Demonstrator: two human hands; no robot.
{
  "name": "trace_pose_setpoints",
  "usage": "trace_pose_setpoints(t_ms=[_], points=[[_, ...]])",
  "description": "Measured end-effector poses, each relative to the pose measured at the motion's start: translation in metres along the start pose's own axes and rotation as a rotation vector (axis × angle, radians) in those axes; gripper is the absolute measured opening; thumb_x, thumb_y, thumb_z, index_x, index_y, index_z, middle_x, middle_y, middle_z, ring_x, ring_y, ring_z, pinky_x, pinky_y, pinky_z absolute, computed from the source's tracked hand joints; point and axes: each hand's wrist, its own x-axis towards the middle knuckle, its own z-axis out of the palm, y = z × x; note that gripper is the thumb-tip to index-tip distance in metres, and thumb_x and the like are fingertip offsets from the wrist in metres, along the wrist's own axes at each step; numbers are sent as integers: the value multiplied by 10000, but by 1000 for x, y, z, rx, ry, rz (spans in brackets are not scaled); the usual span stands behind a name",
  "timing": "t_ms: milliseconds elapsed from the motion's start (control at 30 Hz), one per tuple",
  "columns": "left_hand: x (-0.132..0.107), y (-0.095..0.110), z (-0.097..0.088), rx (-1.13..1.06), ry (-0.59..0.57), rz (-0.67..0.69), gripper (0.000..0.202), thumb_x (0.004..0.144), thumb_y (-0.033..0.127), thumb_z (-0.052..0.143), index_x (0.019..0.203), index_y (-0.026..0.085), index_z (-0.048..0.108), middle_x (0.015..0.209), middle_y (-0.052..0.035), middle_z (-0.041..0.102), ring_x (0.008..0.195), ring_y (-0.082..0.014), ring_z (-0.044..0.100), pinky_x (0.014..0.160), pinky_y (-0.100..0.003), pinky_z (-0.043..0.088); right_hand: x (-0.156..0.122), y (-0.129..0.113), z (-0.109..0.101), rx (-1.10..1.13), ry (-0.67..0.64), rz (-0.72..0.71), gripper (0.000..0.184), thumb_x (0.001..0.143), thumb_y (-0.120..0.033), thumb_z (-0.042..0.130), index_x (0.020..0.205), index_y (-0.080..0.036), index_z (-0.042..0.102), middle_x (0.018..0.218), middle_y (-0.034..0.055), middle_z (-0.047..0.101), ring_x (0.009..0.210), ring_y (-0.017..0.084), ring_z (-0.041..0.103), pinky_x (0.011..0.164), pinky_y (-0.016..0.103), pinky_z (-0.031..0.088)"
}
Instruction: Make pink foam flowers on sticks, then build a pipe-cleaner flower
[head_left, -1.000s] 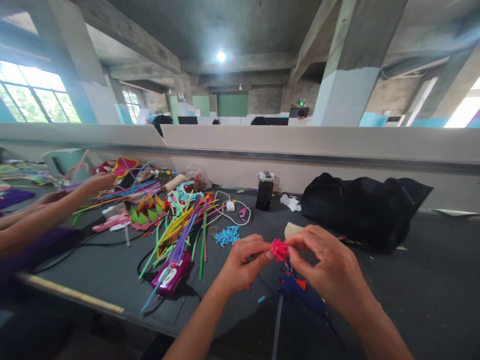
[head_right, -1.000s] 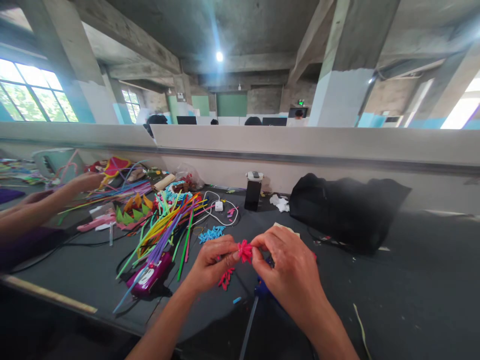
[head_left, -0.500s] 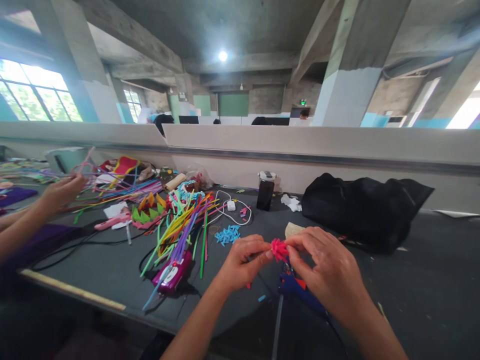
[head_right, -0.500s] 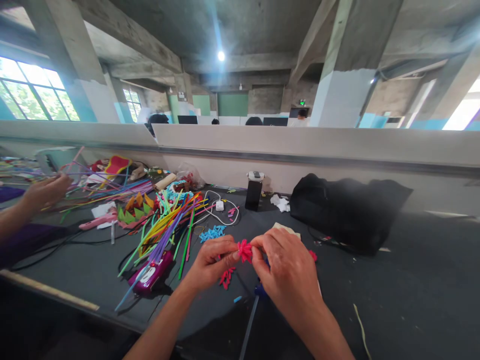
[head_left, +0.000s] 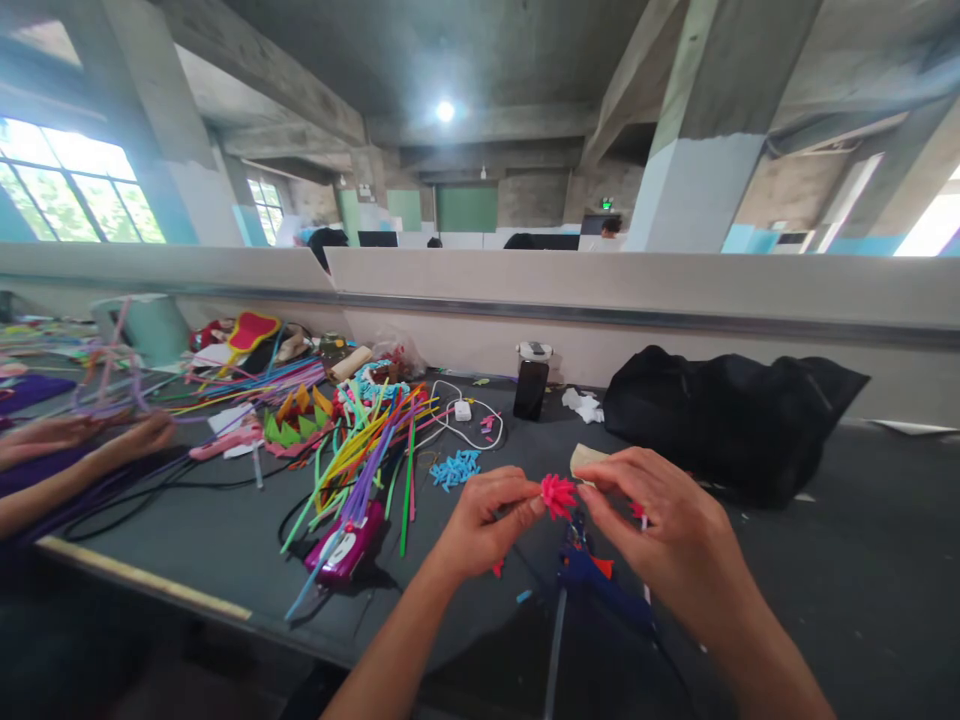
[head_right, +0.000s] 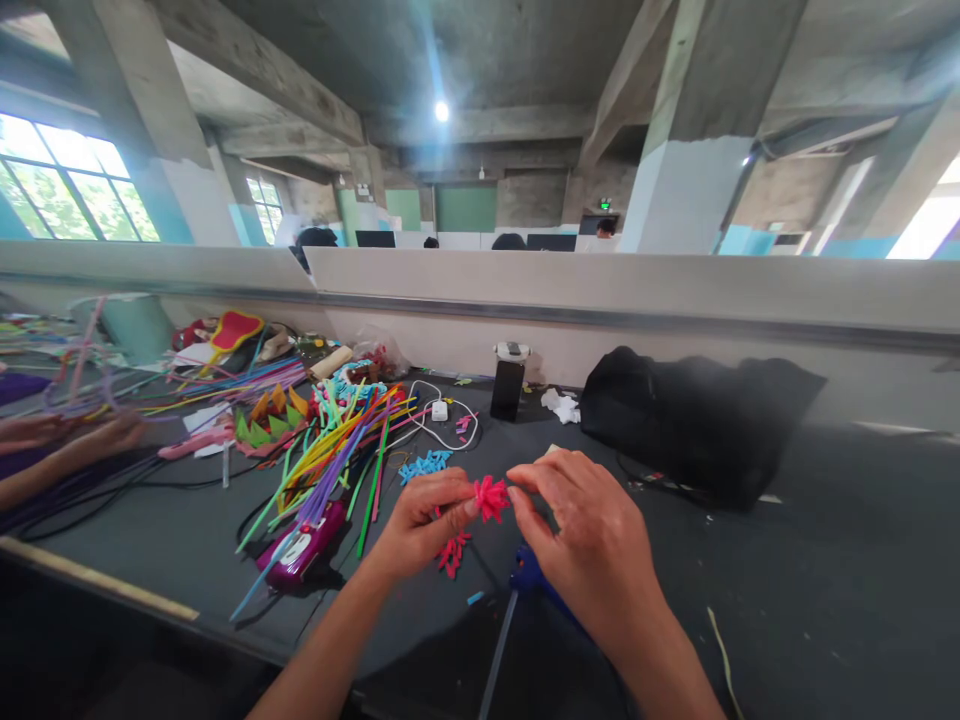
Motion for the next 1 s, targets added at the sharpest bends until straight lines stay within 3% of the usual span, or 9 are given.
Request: trace_pose_setpoints(t_ms=[367,600,900,1000], points=[[1,5,4,21,-9,-60,290,921,358,571,765,159,714,586,10,471,569,-102,431,537,-238,301,1,-3,6,-74,38,-67,151,876,-164,568,737,-202,613,703,11,612,742,181,577,714,311,417],[-1,3,4,-13,-11,-82,251,912,341,589,845,148,734,599,7,487,573,-107,441,544,-249,293,1,-4,7,-111,60,-84,143,887,-184,566,755,-197,619,709,17,614,744,186,580,722,316,423],[-1,5,-2,-50,-62,-110,262,921,327,574,795,142,710,611,13,462,592,-101,430,559,-243,286,1,2,1,-109,20,-107,70,886,-231,614,934,-224,665,866,14,673,823,192,607,754,318,418],[-1,4,-2,-58,-80,-118,280,925,343,563,782,142,696,620,9,470,596,-103,430,567,-243,295,1,1,0,-81,-3,-135,68,892,-216,609,907,-243,670,839,1,668,827,188,603,772,316,414]])
